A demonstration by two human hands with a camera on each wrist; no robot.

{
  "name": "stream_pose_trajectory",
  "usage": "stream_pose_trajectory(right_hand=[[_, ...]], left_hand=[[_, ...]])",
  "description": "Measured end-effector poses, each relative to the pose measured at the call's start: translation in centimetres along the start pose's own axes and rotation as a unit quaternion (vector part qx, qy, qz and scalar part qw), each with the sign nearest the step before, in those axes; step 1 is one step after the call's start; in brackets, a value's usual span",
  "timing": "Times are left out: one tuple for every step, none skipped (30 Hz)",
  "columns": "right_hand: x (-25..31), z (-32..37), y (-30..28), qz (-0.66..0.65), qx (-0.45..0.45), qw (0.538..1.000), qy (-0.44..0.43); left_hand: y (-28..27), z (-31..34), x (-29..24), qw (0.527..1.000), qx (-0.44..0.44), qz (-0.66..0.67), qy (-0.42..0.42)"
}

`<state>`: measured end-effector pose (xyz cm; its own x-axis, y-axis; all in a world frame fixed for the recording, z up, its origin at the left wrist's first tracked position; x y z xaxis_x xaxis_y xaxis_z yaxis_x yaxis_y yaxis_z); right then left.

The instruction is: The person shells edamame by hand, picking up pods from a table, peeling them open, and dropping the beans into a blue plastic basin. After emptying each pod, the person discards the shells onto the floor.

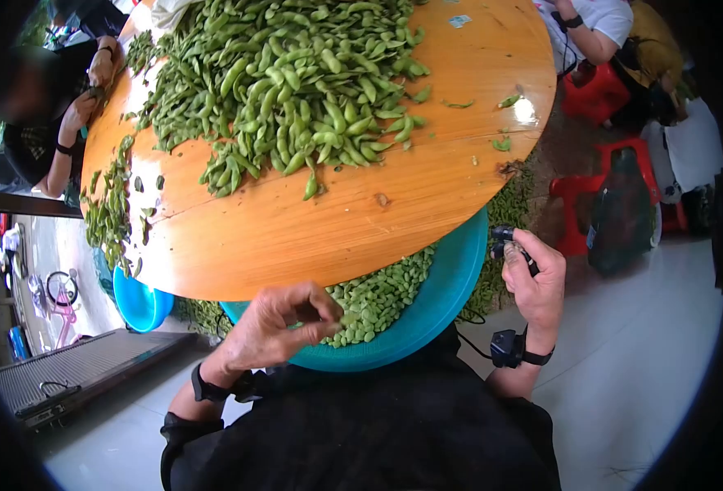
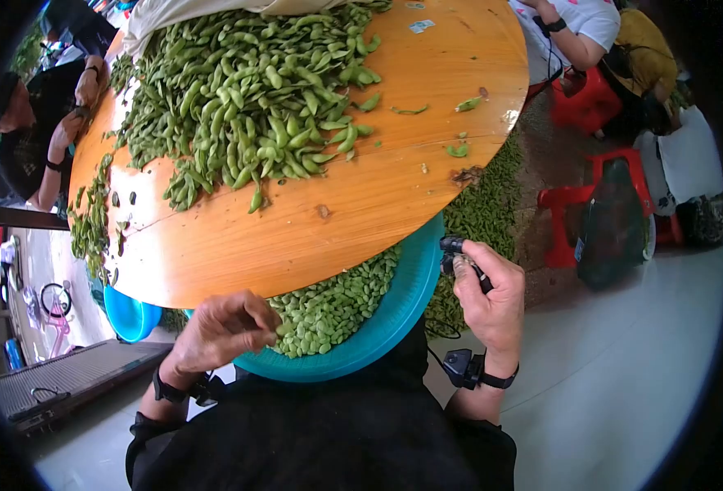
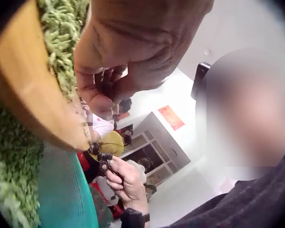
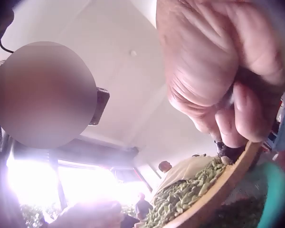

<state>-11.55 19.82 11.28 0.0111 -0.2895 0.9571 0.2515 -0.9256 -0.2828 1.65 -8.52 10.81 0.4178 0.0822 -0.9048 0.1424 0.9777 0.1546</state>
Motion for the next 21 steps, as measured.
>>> stream_pose_trajectory(right_hand=[[-0.3,0.0,-0.2,0.012,-0.001,1.000,0.005],[-0.7,0.0,-0.2,0.018,0.004,1.000,0.008],[-0.4,0.1,0.1,0.021,0.009,1.000,0.011],[0.2,0.0,0.4,0.018,0.008,1.000,0.007],[0.5,-0.1,0.7,0.014,0.008,1.000,0.004],[0.6,-0.1,0.9,0.020,0.003,1.000,-0.011],[0.5,0.0,1.2,0.022,0.007,1.000,-0.007],[0.6,0.0,1.3,0.016,0.007,1.000,-0.002],[0.7,0.1,1.4,0.011,0.006,1.000,0.005],[0.7,0.1,1.5,0.007,0.015,1.000,0.012],[0.9,0.1,1.7,0.010,0.017,1.000,0.016],[1.0,0.1,1.8,0.030,0.020,0.999,0.028],[1.2,-0.1,1.9,0.050,0.021,0.998,0.036],[1.5,-0.3,2.2,0.069,0.039,0.997,0.025],[1.9,-0.3,2.4,0.089,0.055,0.994,0.013],[2.2,-0.3,2.8,0.079,0.064,0.995,-0.004],[2.3,-0.3,3.1,0.070,0.076,0.995,-0.009],[2.5,-0.3,3.7,0.054,0.089,0.994,-0.027],[2.9,-0.2,4.4,0.038,0.103,0.993,-0.045],[3.8,-0.3,5.4,0.032,0.122,0.991,-0.051],[4.5,-0.4,6.5,0.038,0.147,0.985,-0.086]], left_hand=[[0.2,0.5,1.5,0.999,0.011,0.049,-0.003],[0.2,0.8,2.6,0.998,0.014,0.059,-0.020],[0.2,0.9,3.1,0.998,0.013,0.065,-0.022],[0.4,1.1,3.6,0.997,0.016,0.073,-0.032],[0.4,1.2,4.1,0.996,0.020,0.082,-0.042],[0.6,1.3,4.2,0.995,0.052,0.080,-0.030],[0.5,1.4,4.6,0.995,0.051,0.085,-0.032],[0.6,1.3,4.5,0.995,0.053,0.080,-0.020],[0.8,1.3,4.4,0.996,0.055,0.076,-0.008],[0.8,1.2,4.1,0.998,0.057,0.036,0.001],[0.8,1.2,4.3,0.998,0.057,0.040,-0.002],[0.8,1.2,4.3,0.998,0.055,-0.005,0.005],[0.8,1.1,4.1,0.997,0.052,-0.053,0.017],[0.9,0.8,3.9,0.995,0.047,-0.082,0.043],[0.9,0.6,3.6,0.994,0.047,-0.085,0.050],[1.1,0.5,3.2,0.991,0.060,-0.100,0.065],[1.3,0.4,2.7,0.988,0.073,-0.114,0.078],[1.2,0.2,2.2,0.987,0.072,-0.126,0.063],[1.2,0.0,1.9,0.987,0.072,-0.127,0.063],[0.8,-0.3,1.2,0.990,0.036,-0.105,0.083],[0.3,-0.4,0.6,0.991,-0.001,-0.082,0.102]])
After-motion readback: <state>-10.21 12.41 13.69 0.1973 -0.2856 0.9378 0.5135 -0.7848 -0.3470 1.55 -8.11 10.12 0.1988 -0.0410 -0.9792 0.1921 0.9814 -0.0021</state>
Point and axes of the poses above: each hand's wrist, its own z-axis away from the middle knuckle, its own y-axis out of the palm, x = y × z, the point moved 8 cm from there along -z, towards the middle knuckle
